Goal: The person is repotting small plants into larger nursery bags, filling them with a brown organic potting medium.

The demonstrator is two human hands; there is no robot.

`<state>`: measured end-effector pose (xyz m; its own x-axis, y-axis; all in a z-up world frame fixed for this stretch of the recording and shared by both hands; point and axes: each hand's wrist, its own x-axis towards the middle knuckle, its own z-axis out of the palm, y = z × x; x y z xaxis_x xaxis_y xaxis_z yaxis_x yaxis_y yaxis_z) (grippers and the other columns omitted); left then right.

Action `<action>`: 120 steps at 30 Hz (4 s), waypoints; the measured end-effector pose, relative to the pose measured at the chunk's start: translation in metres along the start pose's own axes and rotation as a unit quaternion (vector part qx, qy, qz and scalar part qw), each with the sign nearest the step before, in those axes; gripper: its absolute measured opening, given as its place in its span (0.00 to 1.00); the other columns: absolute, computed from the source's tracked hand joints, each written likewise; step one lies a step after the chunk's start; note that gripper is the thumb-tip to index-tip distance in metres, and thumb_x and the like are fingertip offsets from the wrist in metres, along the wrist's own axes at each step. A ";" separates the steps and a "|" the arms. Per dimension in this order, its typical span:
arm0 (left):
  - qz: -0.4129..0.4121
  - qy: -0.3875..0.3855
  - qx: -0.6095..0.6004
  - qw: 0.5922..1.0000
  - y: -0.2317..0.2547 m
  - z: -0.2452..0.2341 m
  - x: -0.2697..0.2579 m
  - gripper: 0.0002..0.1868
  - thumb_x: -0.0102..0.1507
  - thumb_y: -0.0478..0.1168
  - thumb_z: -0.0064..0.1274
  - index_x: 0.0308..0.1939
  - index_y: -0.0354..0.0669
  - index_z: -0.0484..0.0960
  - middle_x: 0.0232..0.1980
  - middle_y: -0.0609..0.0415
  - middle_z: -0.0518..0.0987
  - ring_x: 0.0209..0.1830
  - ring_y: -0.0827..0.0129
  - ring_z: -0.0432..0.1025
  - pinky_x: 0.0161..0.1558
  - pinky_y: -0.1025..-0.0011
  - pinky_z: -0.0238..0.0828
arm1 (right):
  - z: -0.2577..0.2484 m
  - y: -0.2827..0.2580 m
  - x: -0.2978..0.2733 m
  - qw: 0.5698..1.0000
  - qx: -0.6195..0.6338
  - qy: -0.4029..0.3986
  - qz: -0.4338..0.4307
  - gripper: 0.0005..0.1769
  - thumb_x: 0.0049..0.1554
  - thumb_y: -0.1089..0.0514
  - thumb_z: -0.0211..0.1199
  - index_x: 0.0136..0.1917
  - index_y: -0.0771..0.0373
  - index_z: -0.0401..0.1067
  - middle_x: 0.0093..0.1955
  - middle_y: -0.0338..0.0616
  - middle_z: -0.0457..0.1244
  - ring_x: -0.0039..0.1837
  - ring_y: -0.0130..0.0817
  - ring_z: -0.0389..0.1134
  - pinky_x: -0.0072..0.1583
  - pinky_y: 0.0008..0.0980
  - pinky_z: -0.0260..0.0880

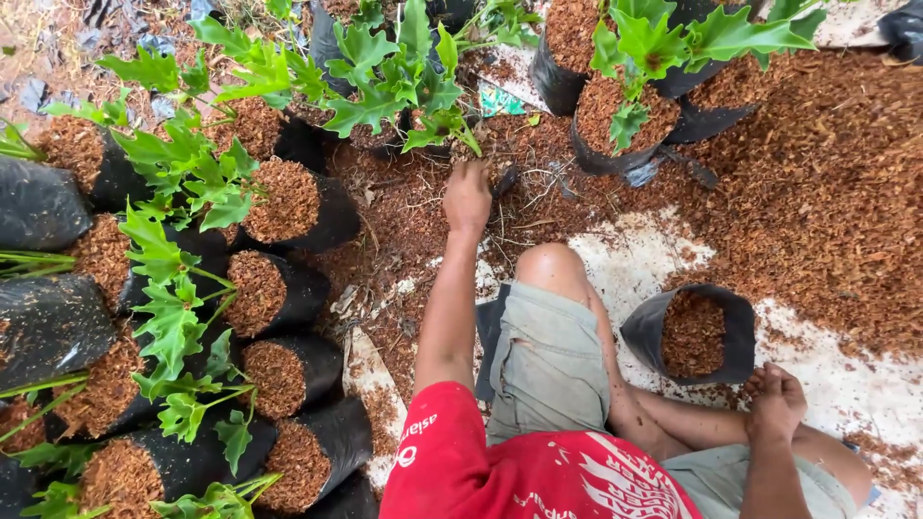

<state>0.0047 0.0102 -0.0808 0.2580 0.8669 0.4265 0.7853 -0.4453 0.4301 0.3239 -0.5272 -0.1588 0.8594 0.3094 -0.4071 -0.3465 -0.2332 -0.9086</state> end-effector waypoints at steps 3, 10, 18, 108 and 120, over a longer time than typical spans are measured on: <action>-0.164 -0.212 -0.049 0.962 0.047 -0.056 0.039 0.45 0.69 0.65 0.06 0.50 0.38 0.77 0.37 0.45 0.79 0.30 0.56 0.74 0.40 0.55 0.71 | 0.001 0.001 0.002 1.000 -0.003 -0.004 0.000 0.08 0.75 0.55 0.54 0.63 0.58 0.69 0.51 0.31 0.63 0.47 0.17 0.63 0.51 0.16 0.68; 0.006 -0.207 0.170 0.963 0.041 -0.031 0.034 0.08 0.72 0.39 0.44 0.54 0.48 0.72 0.45 0.46 0.78 0.29 0.63 0.74 0.30 0.61 0.81 | -0.002 0.002 -0.003 1.000 -0.003 0.020 0.014 0.07 0.74 0.57 0.54 0.63 0.57 0.69 0.51 0.32 0.65 0.49 0.19 0.66 0.54 0.17 0.72; -0.073 -0.173 0.025 0.982 -0.018 -0.026 -0.021 0.19 0.70 0.35 0.44 0.65 0.47 0.73 0.54 0.49 0.80 0.36 0.64 0.77 0.43 0.60 0.81 | 0.003 0.001 -0.001 0.999 -0.045 0.006 0.008 0.09 0.75 0.55 0.55 0.65 0.59 0.67 0.54 0.37 0.63 0.51 0.24 0.64 0.56 0.24 0.70; -0.159 -0.111 -0.019 0.981 -0.027 -0.019 0.016 0.13 0.65 0.26 0.48 0.47 0.41 0.84 0.45 0.48 0.85 0.41 0.62 0.80 0.45 0.65 0.82 | 0.007 -0.011 -0.020 0.993 -0.114 -0.009 0.010 0.11 0.72 0.60 0.55 0.67 0.62 0.69 0.51 0.41 0.63 0.50 0.27 0.64 0.54 0.27 0.69; -0.394 -0.199 -0.203 0.874 0.017 -0.067 0.059 0.22 0.71 0.37 0.31 0.61 0.37 0.79 0.56 0.41 0.81 0.51 0.54 0.77 0.55 0.65 0.78 | 0.004 0.001 -0.009 0.994 -0.109 -0.027 0.015 0.11 0.72 0.63 0.54 0.67 0.63 0.69 0.51 0.42 0.62 0.48 0.29 0.62 0.52 0.28 0.67</action>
<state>-0.0043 0.0387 0.0045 -0.0339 0.9136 -0.4052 0.5636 0.3523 0.7472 0.3143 -0.5267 -0.1565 0.8266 0.3474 -0.4427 -0.2765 -0.4346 -0.8572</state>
